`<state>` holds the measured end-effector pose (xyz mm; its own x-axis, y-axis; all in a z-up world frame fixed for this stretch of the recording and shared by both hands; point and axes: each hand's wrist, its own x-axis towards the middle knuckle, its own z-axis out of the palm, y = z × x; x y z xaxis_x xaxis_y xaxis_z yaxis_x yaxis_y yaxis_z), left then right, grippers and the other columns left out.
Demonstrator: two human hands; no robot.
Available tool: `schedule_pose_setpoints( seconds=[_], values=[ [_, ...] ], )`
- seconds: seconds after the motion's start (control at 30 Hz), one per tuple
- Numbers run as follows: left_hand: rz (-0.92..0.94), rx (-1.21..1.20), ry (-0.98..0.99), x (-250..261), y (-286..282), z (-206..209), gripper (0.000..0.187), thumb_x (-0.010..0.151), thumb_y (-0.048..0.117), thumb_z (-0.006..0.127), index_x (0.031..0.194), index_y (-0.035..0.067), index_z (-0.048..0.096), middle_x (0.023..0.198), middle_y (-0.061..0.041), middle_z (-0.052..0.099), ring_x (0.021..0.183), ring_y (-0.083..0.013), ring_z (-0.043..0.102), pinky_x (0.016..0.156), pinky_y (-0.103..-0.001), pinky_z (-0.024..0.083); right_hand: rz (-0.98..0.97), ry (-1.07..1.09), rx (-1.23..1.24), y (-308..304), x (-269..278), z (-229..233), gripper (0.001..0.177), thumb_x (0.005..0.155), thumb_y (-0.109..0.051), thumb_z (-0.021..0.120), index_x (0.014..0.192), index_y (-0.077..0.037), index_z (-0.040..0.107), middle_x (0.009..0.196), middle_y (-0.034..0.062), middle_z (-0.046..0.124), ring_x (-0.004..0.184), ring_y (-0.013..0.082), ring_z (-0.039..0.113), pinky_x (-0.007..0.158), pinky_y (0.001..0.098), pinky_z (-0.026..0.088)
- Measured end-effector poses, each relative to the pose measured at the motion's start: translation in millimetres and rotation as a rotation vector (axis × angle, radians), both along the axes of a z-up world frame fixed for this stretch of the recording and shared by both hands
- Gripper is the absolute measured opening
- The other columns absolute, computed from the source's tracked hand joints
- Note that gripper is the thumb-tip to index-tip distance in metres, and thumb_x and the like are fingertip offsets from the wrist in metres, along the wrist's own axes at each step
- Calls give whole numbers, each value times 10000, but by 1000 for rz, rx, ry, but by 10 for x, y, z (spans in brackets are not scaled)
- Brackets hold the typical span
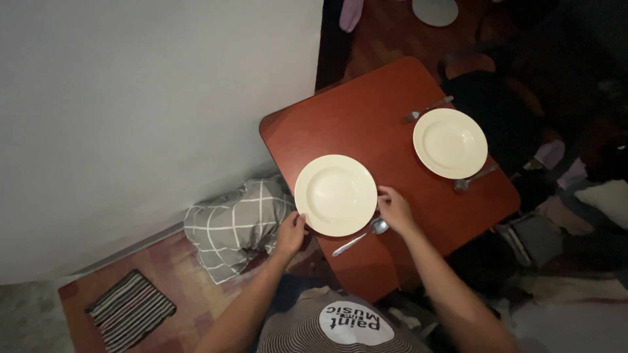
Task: Setting a small dining table with plates, spoons, forks, and cups.
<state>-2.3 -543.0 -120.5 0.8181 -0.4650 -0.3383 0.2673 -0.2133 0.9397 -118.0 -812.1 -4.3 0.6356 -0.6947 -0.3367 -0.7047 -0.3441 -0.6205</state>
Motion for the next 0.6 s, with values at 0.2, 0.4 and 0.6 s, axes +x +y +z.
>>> schedule_pose_setpoints(
  seconds=[0.2,0.4,0.6],
  values=[
    [46,-82,-37,-28,219,202,316,1046,262,525,1178,30,694,889,-121,749,736,-160,679,690,-303,565,-205,-238,237,35,-582,-170,389,1006,-114,550,1394,-84,554,1191,119,711,919,199,711,726,321,572],
    [89,-136,-160,-10,552,322,286,1031,210,544,1227,57,685,874,-84,735,774,-116,663,710,-279,538,-456,-386,513,479,-1045,221,342,1053,-256,483,1277,-52,641,1078,128,724,903,205,694,772,334,556],
    [89,-184,-154,-9,629,658,286,1054,222,534,1173,46,726,846,-73,738,723,-120,619,666,-266,501,-477,-615,707,343,-1123,139,444,1045,-399,453,1233,-35,623,1015,84,677,927,209,632,816,345,483]
  ],
)
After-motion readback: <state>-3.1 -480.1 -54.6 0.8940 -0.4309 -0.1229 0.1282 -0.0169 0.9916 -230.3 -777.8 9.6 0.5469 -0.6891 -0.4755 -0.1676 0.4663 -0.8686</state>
